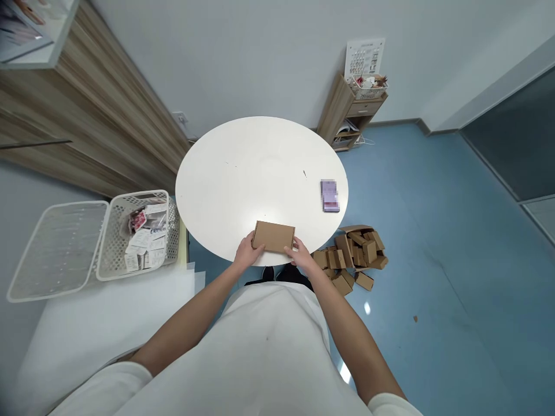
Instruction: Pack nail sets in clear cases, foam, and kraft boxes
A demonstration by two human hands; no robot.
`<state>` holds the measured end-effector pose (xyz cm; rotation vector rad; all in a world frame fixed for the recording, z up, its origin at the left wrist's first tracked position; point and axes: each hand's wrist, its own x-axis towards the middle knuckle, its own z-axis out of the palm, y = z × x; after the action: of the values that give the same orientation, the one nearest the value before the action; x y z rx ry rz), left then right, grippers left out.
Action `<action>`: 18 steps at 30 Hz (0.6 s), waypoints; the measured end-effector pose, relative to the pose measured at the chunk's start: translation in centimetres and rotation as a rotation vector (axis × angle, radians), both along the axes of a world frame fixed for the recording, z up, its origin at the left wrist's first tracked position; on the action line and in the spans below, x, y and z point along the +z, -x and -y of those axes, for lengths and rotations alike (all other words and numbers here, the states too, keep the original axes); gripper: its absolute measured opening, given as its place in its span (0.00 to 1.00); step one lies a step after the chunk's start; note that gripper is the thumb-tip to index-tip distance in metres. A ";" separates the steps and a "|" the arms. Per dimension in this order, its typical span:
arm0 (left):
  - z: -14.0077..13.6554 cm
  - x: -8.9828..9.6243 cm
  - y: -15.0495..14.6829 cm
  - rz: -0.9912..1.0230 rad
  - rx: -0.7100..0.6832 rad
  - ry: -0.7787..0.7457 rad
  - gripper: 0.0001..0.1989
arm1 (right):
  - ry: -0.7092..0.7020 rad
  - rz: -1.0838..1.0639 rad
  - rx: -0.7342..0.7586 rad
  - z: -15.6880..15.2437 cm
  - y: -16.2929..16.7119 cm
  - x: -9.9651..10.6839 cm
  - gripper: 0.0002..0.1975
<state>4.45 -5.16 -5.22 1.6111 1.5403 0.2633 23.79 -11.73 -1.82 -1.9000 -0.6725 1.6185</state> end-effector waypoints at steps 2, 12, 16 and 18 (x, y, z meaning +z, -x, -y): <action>0.0 0.1 0.0 -0.016 0.006 0.000 0.31 | 0.007 0.013 0.011 0.2 -0.2 0.0 0.37; -1.1 0.7 -1.5 0.108 0.100 0.021 0.29 | -0.174 -0.012 -0.035 -0.9 -1.3 -0.5 0.32; -0.4 2.6 -6.7 0.186 -0.040 0.033 0.29 | -0.241 0.226 -0.263 1.7 -4.9 -1.2 0.32; 0.1 3.6 -10.7 0.208 -0.166 0.047 0.28 | -0.236 0.344 -0.390 4.1 -7.8 -1.5 0.32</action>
<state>15.13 -5.24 -1.57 1.6103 1.2401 0.2913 31.55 -15.83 -3.34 -1.9974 -0.5533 0.9418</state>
